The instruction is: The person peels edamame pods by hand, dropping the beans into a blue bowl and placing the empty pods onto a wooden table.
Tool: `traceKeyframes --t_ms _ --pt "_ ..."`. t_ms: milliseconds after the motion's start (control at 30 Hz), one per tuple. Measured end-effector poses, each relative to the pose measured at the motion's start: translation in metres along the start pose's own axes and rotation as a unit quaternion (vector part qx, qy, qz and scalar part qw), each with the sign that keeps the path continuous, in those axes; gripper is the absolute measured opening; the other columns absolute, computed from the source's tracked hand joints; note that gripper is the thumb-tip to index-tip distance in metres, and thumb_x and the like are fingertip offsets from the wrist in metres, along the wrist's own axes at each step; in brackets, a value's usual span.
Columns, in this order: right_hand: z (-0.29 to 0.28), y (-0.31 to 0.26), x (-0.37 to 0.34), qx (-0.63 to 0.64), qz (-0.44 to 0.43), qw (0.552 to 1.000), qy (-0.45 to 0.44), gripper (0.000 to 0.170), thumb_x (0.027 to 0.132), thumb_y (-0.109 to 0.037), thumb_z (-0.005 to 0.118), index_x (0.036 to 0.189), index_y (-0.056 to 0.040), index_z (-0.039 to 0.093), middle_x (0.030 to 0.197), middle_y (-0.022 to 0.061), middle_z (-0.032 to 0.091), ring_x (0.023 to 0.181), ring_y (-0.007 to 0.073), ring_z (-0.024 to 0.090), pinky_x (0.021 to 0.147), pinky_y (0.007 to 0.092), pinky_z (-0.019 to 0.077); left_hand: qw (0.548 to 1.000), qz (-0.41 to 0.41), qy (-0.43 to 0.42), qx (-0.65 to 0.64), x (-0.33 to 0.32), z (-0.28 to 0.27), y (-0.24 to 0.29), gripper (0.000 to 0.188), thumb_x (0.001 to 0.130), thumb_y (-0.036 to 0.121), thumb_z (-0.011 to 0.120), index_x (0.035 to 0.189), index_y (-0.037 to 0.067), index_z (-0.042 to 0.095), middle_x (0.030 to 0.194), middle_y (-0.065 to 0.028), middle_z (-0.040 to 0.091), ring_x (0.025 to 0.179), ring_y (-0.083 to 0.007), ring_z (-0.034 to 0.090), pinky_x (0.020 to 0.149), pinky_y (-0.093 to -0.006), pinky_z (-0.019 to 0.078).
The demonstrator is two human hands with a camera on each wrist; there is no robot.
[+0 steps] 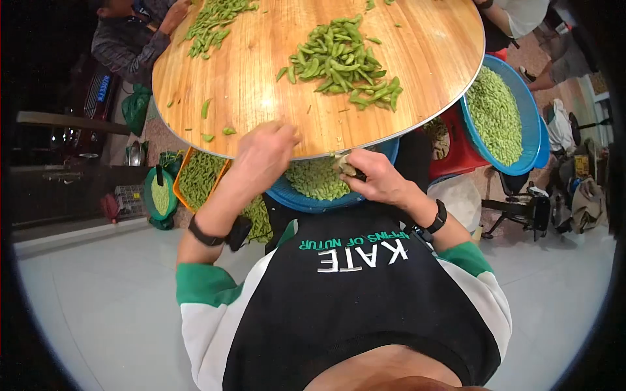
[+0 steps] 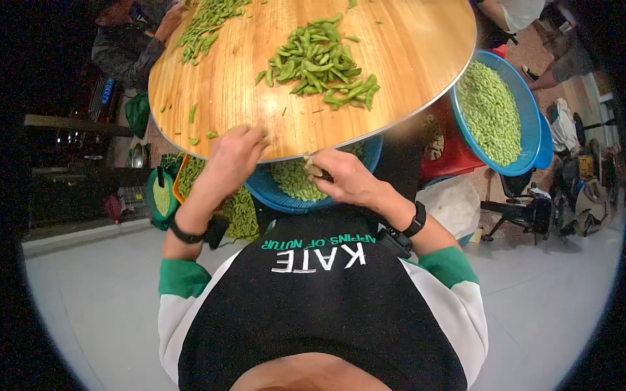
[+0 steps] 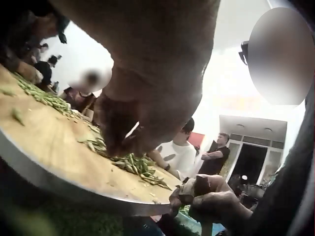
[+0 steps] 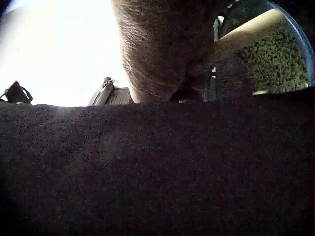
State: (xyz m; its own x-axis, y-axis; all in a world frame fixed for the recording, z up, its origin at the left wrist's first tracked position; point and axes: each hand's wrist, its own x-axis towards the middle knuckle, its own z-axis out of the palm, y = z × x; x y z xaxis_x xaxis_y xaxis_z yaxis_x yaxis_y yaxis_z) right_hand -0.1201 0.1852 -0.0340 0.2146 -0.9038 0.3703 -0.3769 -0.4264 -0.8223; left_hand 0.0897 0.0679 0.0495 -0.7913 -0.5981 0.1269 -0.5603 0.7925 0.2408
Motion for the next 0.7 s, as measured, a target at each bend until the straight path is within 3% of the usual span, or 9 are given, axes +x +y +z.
traceKeyframes --t_ms 133,333,400,433,500,533,567,600,700 --pt "0.003 0.006 -0.005 -0.007 0.008 1.0 0.029 0.019 0.074 -0.005 0.067 0.085 0.0016 0.054 0.075 0.018 0.054 0.071 0.0359 0.056 0.062 0.041 0.0446 0.97 0.13 0.141 -0.15 0.092 0.029 0.032 0.011 0.086 0.013 0.06 0.093 0.004 0.059 0.079 -0.0166 0.057 0.073 -0.0362 0.058 0.063 -0.0441 0.0469" --pt "-0.005 0.0 -0.011 0.039 0.072 0.995 0.062 0.018 0.076 -0.005 0.067 0.085 0.0027 0.054 0.073 0.0192 0.052 0.066 0.0372 0.054 0.061 0.0397 0.0446 0.99 0.067 0.098 -0.077 0.18 0.072 0.045 0.016 0.083 0.017 0.061 0.091 0.002 0.059 0.086 -0.0214 0.058 0.08 -0.0417 0.059 0.07 -0.0475 0.0488" --pt "-0.007 0.005 -0.014 0.035 0.072 0.995 0.067 0.015 0.081 -0.006 0.063 0.092 0.0027 0.055 0.073 0.0149 0.055 0.064 0.0279 0.057 0.06 0.035 0.0458 0.993 0.051 0.095 -0.05 0.183 0.082 0.033 0.017 0.082 0.016 0.06 0.092 0.002 0.06 0.088 -0.0233 0.058 0.084 -0.0437 0.059 0.073 -0.0486 0.0493" --pt "-0.01 0.004 -0.015 0.035 0.073 0.994 0.069 0.015 0.081 -0.006 0.063 0.092 0.0027 0.055 0.073 0.0149 0.055 0.064 0.0279 0.057 0.06 0.035 0.0458 0.996 0.036 0.07 -0.032 0.18 0.083 0.027 0.016 0.08 0.01 0.058 0.093 0.002 0.059 0.089 -0.0239 0.059 0.086 -0.0417 0.06 0.073 -0.0484 0.0487" --pt "-0.015 -0.003 -0.015 0.227 0.223 0.942 0.105 0.019 0.088 -0.007 0.057 0.105 0.0016 0.058 0.077 0.005 0.06 0.066 0.0097 0.055 0.054 0.0233 0.0426 0.99 0.038 0.094 -0.094 0.167 0.079 0.016 0.013 0.079 0.008 0.058 0.091 0.0 0.06 0.089 -0.0224 0.062 0.085 -0.04 0.062 0.073 -0.0476 0.0491" --pt "-0.019 -0.001 -0.014 0.298 0.241 0.918 0.105 0.027 0.094 -0.011 0.05 0.117 0.0018 0.053 0.083 0.0039 0.06 0.064 0.0062 0.053 0.049 0.0191 0.0401 0.979 0.041 0.122 -0.156 0.158 0.071 0.014 0.011 0.079 0.006 0.059 0.088 -0.001 0.06 0.089 -0.021 0.064 0.083 -0.0384 0.063 0.073 -0.0468 0.0495" --pt "-0.022 0.0 -0.013 0.342 0.238 0.902 0.117 0.03 0.094 -0.012 0.048 0.121 0.0017 0.051 0.085 0.0051 0.06 0.063 0.0065 0.052 0.047 0.0189 0.0391 0.979 -0.058 0.076 -0.18 0.15 0.062 0.015 0.015 0.076 0.004 0.063 0.089 -0.001 0.059 0.085 -0.0163 0.066 0.079 -0.0325 0.064 0.069 -0.0429 0.049" --pt "-0.024 0.001 -0.011 0.385 0.237 0.883 0.129 0.033 0.095 -0.012 0.046 0.125 0.0015 0.048 0.087 0.0063 0.059 0.062 0.0068 0.051 0.045 0.0187 0.038 0.979 -0.059 0.074 -0.178 0.142 0.063 0.007 0.015 0.076 0.004 0.063 0.089 -0.001 0.059 0.085 -0.0163 0.066 0.079 -0.0325 0.064 0.069 -0.0429 0.049" --pt "-0.025 0.001 0.001 0.443 0.247 0.844 0.174 0.035 0.097 -0.015 0.044 0.128 -0.0009 0.047 0.088 0.0067 0.058 0.06 0.0089 0.05 0.045 0.0199 0.0378 0.926 -0.093 0.078 -0.358 0.115 0.059 -0.005 0.02 0.08 0.008 0.063 0.095 -0.002 0.056 0.078 -0.0113 0.064 0.073 -0.0166 0.062 0.067 -0.0301 0.0483"
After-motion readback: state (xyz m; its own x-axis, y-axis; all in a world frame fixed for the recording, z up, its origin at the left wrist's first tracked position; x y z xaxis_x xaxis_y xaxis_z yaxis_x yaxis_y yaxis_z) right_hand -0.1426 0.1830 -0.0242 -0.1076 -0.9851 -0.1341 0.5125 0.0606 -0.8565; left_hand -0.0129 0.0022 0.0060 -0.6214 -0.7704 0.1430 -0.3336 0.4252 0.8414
